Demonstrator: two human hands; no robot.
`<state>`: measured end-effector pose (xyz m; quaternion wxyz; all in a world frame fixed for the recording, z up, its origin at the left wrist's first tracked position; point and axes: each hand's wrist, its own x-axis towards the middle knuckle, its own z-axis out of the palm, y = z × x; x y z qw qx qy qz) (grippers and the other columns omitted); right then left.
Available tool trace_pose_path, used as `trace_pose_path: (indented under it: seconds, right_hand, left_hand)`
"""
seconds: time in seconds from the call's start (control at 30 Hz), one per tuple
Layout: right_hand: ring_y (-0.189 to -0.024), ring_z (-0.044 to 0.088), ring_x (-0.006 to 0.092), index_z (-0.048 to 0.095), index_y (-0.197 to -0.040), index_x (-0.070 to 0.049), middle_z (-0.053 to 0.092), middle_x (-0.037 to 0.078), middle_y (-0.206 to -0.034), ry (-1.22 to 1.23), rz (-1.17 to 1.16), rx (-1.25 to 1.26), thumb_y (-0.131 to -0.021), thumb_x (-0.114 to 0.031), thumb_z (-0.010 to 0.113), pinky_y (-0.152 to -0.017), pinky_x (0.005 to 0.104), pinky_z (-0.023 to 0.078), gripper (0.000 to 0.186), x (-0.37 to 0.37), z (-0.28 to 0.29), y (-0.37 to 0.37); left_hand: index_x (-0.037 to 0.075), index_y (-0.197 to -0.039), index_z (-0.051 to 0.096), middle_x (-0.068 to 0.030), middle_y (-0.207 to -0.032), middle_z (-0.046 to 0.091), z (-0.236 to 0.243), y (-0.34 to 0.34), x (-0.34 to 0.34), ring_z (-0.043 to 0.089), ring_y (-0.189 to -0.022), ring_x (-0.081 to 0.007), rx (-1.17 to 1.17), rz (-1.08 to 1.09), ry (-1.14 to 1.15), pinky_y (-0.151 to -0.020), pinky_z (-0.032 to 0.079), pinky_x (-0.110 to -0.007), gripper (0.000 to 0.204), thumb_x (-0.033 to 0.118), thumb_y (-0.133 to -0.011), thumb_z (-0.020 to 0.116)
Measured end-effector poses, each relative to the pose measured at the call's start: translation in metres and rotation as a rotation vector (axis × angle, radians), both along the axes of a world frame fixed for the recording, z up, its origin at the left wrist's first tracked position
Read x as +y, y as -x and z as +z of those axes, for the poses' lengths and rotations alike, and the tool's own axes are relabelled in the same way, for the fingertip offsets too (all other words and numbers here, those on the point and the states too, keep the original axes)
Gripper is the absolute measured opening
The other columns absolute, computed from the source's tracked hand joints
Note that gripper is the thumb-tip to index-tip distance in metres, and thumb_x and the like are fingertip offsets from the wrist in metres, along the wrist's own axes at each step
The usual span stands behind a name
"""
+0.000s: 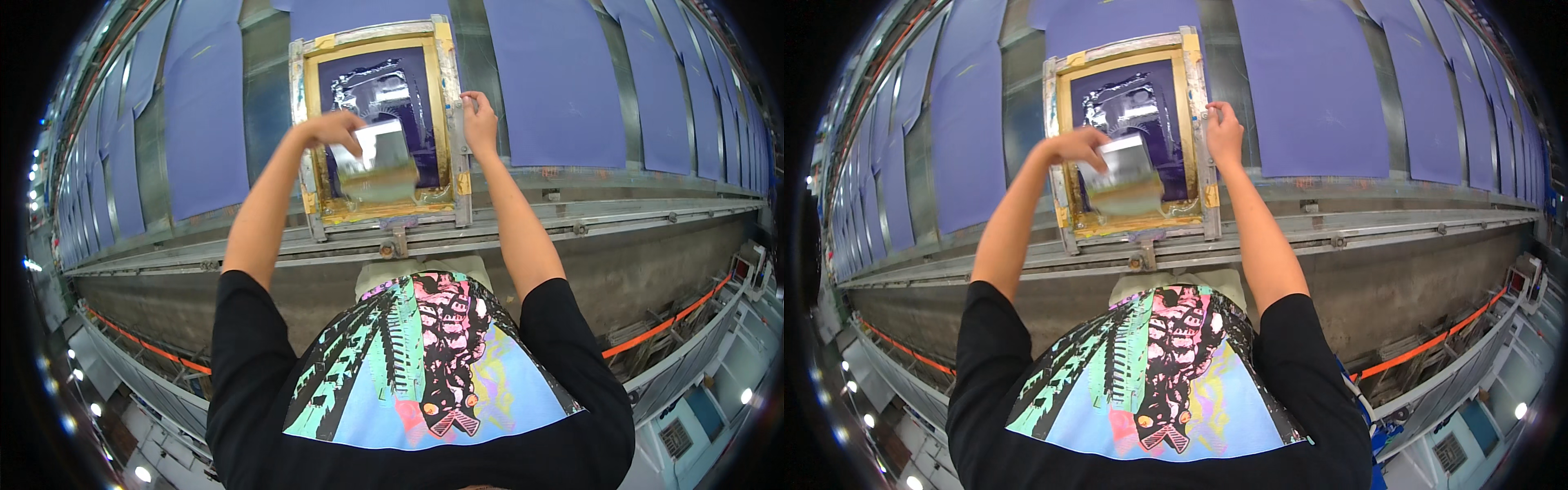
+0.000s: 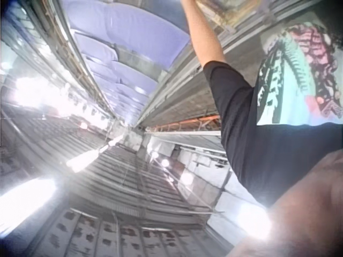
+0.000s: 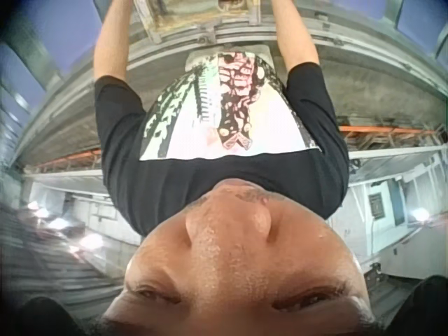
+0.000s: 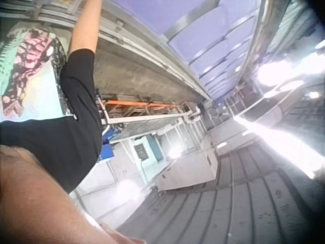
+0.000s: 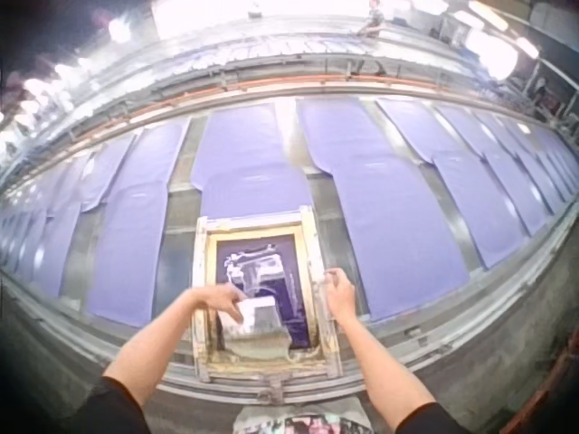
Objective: The person walks to a screen printing station and uses a squeegee to apply purple ink onto purple fabric pieces laid out on a conveyor table. They repeatedly pull the squeegee across the screen to transfer the design. Later, they move to a prep area and clean the squeegee using a liquid from a container.
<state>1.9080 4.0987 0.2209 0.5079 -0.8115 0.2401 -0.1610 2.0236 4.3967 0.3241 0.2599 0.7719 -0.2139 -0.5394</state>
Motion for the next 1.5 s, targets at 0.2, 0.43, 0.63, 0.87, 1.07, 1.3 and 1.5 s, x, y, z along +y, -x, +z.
trace_pose_path:
  seconds: [0.2,0.43,0.63,0.87,1.07,1.3,1.5]
  right_hand:
    - [-0.061,0.057,0.0217,0.071,-0.111,-0.011,0.062,0.01,-0.068,-0.08,0.002,0.037,-0.102,-0.031,0.061,-0.064,0.0404,0.045,0.024,-0.005,0.011,0.004]
    - [-0.062,0.061,0.0324,0.07,-0.11,-0.011,0.062,0.016,-0.067,-0.048,-0.019,0.034,-0.102,-0.028,0.06,-0.067,0.0448,0.047,0.021,-0.007,0.023,0.007]
    - [-0.059,0.049,0.0154,0.071,-0.111,-0.011,0.054,0.006,-0.065,-0.074,-0.015,0.067,-0.103,-0.032,0.06,-0.059,0.0361,0.041,0.025,-0.001,0.046,0.006]
    - [-0.055,0.051,0.019,0.07,-0.11,-0.011,0.054,0.01,-0.062,-0.064,-0.029,0.0,-0.103,-0.028,0.06,-0.058,0.0384,0.041,0.021,-0.001,0.043,0.01]
    - [-0.059,0.058,0.0267,0.069,-0.11,-0.011,0.059,0.015,-0.067,-0.061,-0.013,0.05,-0.103,-0.027,0.059,-0.062,0.042,0.045,0.02,-0.002,0.047,0.009]
    - [-0.06,0.05,0.017,0.07,-0.11,-0.011,0.057,0.009,-0.069,-0.082,-0.041,0.05,-0.103,-0.03,0.061,-0.061,0.037,0.042,0.022,0.003,0.067,0.008]
    - [-0.057,0.049,0.0151,0.071,-0.11,-0.011,0.052,0.007,-0.062,-0.1,-0.015,0.053,-0.104,-0.03,0.061,-0.057,0.0372,0.039,0.023,0.0,0.059,0.01]
  left_hand:
    - [0.016,-0.113,0.079,-0.0106,-0.094,0.078,0.006,-0.043,-0.033,0.072,-0.082,-0.0286,-1.085,0.304,0.041,-0.077,0.057,-0.04,0.039,0.002,-0.078,0.072]
    - [0.02,-0.103,0.08,-0.0038,-0.104,0.078,-0.044,0.11,-0.029,0.069,-0.087,-0.0277,-1.354,0.234,0.098,-0.077,0.053,-0.042,0.037,-0.005,-0.08,0.066]
    - [0.027,-0.112,0.08,0.0008,-0.112,0.079,0.008,0.14,-0.02,0.072,-0.096,-0.0214,-1.3,0.217,0.112,-0.077,0.055,-0.036,0.052,-0.007,-0.073,0.074]
    - [0.022,-0.103,0.082,-0.0021,-0.103,0.079,-0.003,-0.001,-0.043,0.069,-0.089,-0.0266,-1.387,0.326,0.13,-0.081,0.051,-0.042,0.035,0.0,-0.078,0.071]
    - [0.019,-0.102,0.08,-0.0008,-0.089,0.074,-0.017,0.133,-0.019,0.067,-0.086,-0.0225,-1.365,0.26,0.083,-0.072,0.046,-0.038,0.035,-0.005,-0.081,0.067]
    - [0.024,-0.107,0.081,-0.0009,-0.11,0.078,0.026,0.08,-0.03,0.071,-0.104,-0.0238,-1.212,0.409,0.097,-0.084,0.052,-0.04,0.04,0.0,-0.076,0.073]
    - [0.022,-0.104,0.081,-0.0017,-0.109,0.078,0.021,0.001,-0.043,0.069,-0.103,-0.0251,-1.286,0.314,-0.01,-0.085,0.05,-0.041,0.033,0.003,-0.078,0.072]
